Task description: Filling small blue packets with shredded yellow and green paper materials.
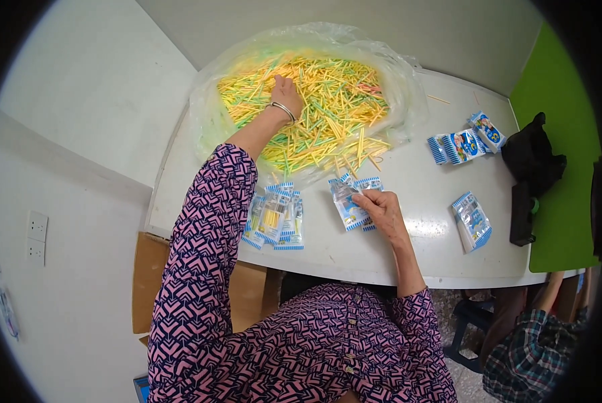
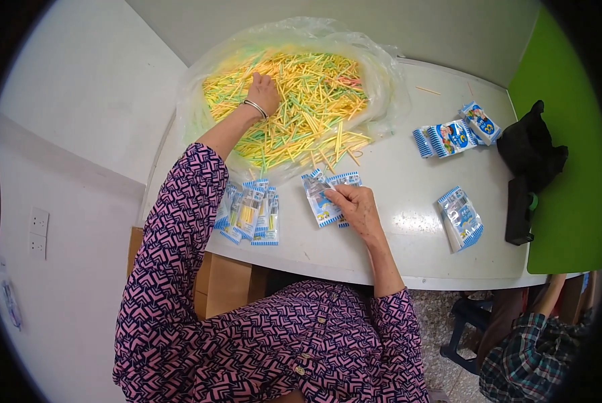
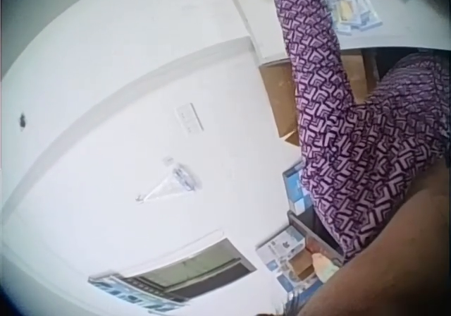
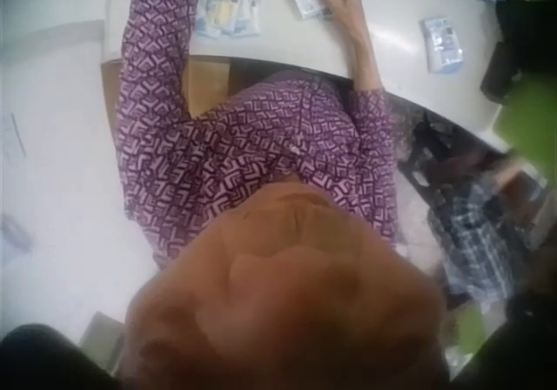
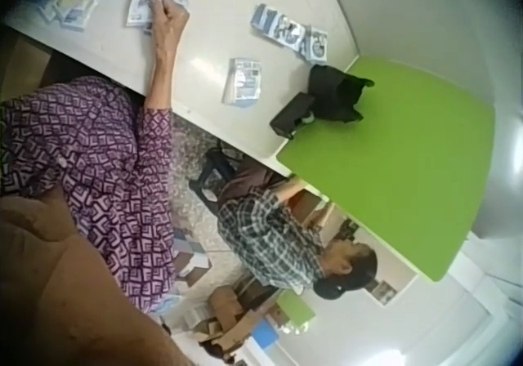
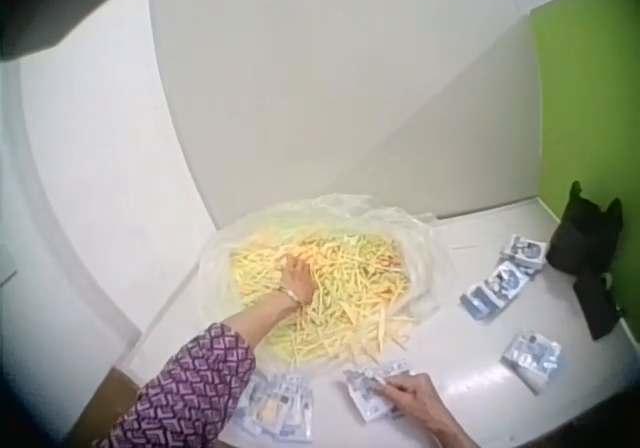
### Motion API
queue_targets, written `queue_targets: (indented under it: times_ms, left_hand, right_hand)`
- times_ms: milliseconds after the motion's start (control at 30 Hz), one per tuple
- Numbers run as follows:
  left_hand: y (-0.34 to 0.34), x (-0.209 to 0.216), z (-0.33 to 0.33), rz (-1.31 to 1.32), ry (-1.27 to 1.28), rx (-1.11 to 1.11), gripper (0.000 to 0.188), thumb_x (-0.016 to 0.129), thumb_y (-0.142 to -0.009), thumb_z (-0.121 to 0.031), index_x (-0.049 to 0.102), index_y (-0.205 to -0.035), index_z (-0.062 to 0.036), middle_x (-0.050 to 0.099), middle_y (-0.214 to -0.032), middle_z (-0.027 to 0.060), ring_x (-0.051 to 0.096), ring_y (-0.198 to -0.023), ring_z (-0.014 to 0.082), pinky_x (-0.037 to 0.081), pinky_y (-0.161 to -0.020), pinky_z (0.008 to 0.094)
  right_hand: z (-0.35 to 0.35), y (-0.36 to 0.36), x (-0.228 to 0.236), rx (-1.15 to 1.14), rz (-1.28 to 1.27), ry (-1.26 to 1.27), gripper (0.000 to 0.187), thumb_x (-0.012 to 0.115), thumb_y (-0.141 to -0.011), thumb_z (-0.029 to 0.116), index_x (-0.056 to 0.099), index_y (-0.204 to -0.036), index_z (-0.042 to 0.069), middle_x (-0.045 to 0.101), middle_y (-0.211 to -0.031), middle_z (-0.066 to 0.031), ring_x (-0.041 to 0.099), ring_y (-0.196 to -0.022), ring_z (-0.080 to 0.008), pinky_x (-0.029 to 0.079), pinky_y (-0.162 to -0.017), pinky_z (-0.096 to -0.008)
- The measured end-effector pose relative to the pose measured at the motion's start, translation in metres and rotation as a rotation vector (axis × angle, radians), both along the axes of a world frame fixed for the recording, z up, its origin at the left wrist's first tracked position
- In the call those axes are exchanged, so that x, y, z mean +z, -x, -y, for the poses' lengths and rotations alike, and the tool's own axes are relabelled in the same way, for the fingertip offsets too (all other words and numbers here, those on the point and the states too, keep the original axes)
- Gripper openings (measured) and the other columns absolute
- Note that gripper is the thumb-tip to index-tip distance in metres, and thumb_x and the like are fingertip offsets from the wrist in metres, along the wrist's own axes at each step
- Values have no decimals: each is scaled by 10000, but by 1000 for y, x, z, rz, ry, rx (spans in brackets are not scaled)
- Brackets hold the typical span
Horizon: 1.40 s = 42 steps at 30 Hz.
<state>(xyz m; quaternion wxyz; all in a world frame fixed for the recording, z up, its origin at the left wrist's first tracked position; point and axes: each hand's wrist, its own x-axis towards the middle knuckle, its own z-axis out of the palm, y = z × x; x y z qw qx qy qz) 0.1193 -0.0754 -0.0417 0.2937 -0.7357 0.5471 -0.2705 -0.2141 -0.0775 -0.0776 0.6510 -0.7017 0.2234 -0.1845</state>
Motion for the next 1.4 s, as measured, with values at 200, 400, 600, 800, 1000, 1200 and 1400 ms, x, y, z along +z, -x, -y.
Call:
queue_targets:
  times_ms: [200,400,600,800,1000,1200,1400]
  left_hand:
    - [7,3,9,36,-107,38,240,486,-828,-191,676,-922,-78,610,-886,105,477,-932,263,271,-907,504]
    - [9,7,9,99,-283,115,316,495,-860,-237,646,-1090,-82,609,-1084,112,471,-1077,316,243,-919,563]
    - [1,12,12,60,-300,66,298,483,-866,-236,653,-1062,-88,636,-995,98,526,-1031,312,287,-884,547]
    - [9,20,10,49,-314,13,282,484,-860,-230,660,-1030,-90,653,-955,84,579,-950,316,308,-861,546]
    - [-10,1,-2,198,-213,26,221,537,-802,-228,658,-886,-64,640,-797,82,572,-848,268,320,-837,507]
    - [4,15,9,129,-371,3,215,517,-819,-211,637,-905,-55,627,-780,105,555,-889,292,318,-871,511]
    - [-21,22,-19,-114,64,-123,169,525,-814,-229,569,-800,-66,608,-743,110,562,-879,280,333,-856,484]
  right_hand:
    - [4,0,-6,-12,13,19,276,618,-850,187,596,-653,-5,413,-537,67,336,-523,-22,264,-454,-224]
    - [1,-5,-7,-20,43,12,299,612,-855,188,567,-616,14,400,-543,79,321,-525,-15,249,-455,-221]
    - [5,-1,-11,2,28,55,288,628,-833,204,579,-649,-12,397,-500,27,339,-484,-41,273,-426,-251]
    - [5,-1,-14,-11,61,38,310,629,-830,207,565,-631,-21,404,-493,14,348,-475,-48,279,-425,-254]
    - [4,-5,-12,25,41,102,315,622,-837,204,542,-611,1,390,-511,32,329,-488,-43,265,-432,-247]
    - [8,-2,-15,-17,43,98,327,633,-819,222,544,-630,-29,390,-486,-24,344,-464,-77,280,-426,-279]
    - [9,-4,-9,7,29,92,317,625,-828,226,565,-641,-22,431,-496,14,356,-489,-44,289,-434,-257]
